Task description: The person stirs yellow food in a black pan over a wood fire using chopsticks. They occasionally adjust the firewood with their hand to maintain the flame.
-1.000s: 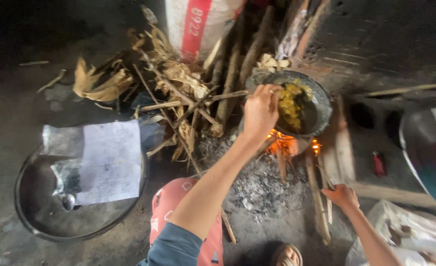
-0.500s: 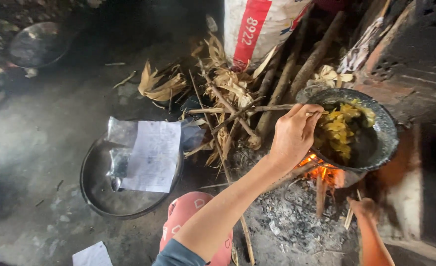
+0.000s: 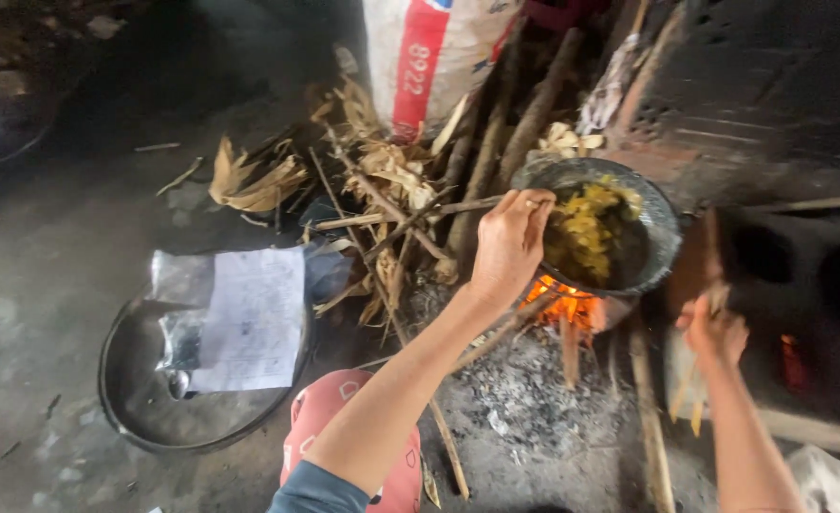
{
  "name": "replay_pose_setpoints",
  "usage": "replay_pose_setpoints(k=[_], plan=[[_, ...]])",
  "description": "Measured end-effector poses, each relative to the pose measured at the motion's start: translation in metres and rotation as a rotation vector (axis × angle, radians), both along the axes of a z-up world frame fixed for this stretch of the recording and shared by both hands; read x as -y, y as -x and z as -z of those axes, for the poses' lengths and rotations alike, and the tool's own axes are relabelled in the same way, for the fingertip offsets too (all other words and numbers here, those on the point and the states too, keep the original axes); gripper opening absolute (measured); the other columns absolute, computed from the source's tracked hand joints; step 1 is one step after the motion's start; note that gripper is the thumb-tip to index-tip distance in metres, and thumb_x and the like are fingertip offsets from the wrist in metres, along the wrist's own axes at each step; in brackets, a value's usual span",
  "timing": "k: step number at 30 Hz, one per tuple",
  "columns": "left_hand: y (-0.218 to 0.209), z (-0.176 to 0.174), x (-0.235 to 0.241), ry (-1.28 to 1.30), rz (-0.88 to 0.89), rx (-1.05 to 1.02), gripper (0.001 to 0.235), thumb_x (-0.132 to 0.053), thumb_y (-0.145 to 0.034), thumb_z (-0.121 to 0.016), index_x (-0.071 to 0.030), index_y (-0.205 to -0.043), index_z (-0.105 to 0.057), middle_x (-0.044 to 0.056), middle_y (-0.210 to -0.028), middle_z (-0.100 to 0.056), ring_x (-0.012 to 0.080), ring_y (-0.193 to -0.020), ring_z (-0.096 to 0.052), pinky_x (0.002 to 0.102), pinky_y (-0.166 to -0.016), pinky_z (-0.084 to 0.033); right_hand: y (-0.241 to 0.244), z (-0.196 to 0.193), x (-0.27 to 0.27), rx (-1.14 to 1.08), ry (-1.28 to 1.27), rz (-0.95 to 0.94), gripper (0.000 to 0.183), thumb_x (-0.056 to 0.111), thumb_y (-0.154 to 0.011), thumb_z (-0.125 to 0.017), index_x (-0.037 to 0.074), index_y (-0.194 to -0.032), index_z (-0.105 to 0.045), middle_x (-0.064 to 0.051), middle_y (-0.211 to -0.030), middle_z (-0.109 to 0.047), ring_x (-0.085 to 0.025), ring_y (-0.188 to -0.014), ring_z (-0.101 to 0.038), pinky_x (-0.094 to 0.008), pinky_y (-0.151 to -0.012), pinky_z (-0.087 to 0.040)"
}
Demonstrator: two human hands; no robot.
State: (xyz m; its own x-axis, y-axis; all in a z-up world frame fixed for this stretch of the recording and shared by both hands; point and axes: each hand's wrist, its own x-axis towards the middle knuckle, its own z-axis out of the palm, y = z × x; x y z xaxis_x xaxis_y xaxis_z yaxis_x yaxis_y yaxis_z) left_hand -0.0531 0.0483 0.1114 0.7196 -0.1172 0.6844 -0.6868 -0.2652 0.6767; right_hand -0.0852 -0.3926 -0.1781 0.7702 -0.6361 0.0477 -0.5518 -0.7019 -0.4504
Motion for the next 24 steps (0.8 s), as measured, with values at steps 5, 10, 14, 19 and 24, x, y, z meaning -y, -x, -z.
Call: replay_pose_setpoints(k=[5, 10, 14, 19, 24], plan=[[0.017, -0.024, 0.004, 0.070, -0.003, -0.035, 0.013, 0.008, -0.099, -0.055, 0.005, -0.106, -0.065, 0.014, -0.100, -0.063, 0.0223, -0.076, -0.062, 0.035, -0.066, -0.054, 0.018, -0.181, -0.001, 0.033, 0.055, -0.060, 0.066, 0.058, -0.119, -0.024, 0.030, -0.107, -0.083, -0.027, -0.094, -0.076, -0.054, -0.101, -0.068, -0.056, -0.090, -0.048], [0.023, -0.027, 0.009, 0.127, -0.039, -0.068, 0.008, 0.003, -0.099, -0.059, 0.004, -0.102, -0.066, 0.011, -0.097, -0.058, 0.0180, -0.063, -0.060, 0.031, -0.056, -0.055, 0.061, -0.285, -0.020, 0.281, -0.044, -0.118, 0.055, 0.050, -0.130, -0.034, 0.025, -0.111, -0.079, -0.017, -0.057, -0.060, -0.031, -0.058, -0.068, -0.030, -0.066, -0.049], [0.025, -0.027, 0.013, 0.125, -0.026, -0.066, 0.012, 0.002, -0.100, -0.055, 0.004, -0.103, -0.067, 0.010, -0.094, -0.059, 0.0196, -0.067, -0.057, 0.033, -0.059, -0.051, 0.064, -0.292, -0.022, 0.590, -0.474, -0.060, 0.058, 0.054, -0.128, -0.052, 0.010, -0.093, -0.066, -0.002, -0.081, -0.063, -0.009, -0.062, -0.062, -0.028, -0.065, -0.069], [0.024, -0.028, 0.017, 0.095, -0.050, -0.086, 0.013, 0.004, -0.101, -0.058, 0.003, -0.101, -0.071, 0.011, -0.090, -0.070, 0.0107, -0.056, -0.056, 0.022, -0.049, -0.056, 0.063, -0.303, -0.060, 0.608, -0.670, 0.087, 0.058, 0.064, -0.111, -0.061, 0.007, -0.099, -0.065, -0.002, -0.089, -0.074, -0.013, -0.072, -0.079, -0.030, -0.071, -0.076], [0.030, -0.025, 0.007, 0.007, -0.078, -0.097, 0.010, 0.002, -0.100, -0.054, 0.003, -0.096, -0.063, 0.007, -0.079, -0.054, 0.0156, -0.056, -0.045, 0.032, -0.046, -0.038, 0.046, -0.311, -0.084, 0.557, -0.674, -0.140, 0.036, 0.043, -0.114, -0.062, 0.008, -0.109, -0.066, -0.003, -0.102, -0.075, -0.015, -0.075, -0.075, -0.031, -0.076, -0.072]])
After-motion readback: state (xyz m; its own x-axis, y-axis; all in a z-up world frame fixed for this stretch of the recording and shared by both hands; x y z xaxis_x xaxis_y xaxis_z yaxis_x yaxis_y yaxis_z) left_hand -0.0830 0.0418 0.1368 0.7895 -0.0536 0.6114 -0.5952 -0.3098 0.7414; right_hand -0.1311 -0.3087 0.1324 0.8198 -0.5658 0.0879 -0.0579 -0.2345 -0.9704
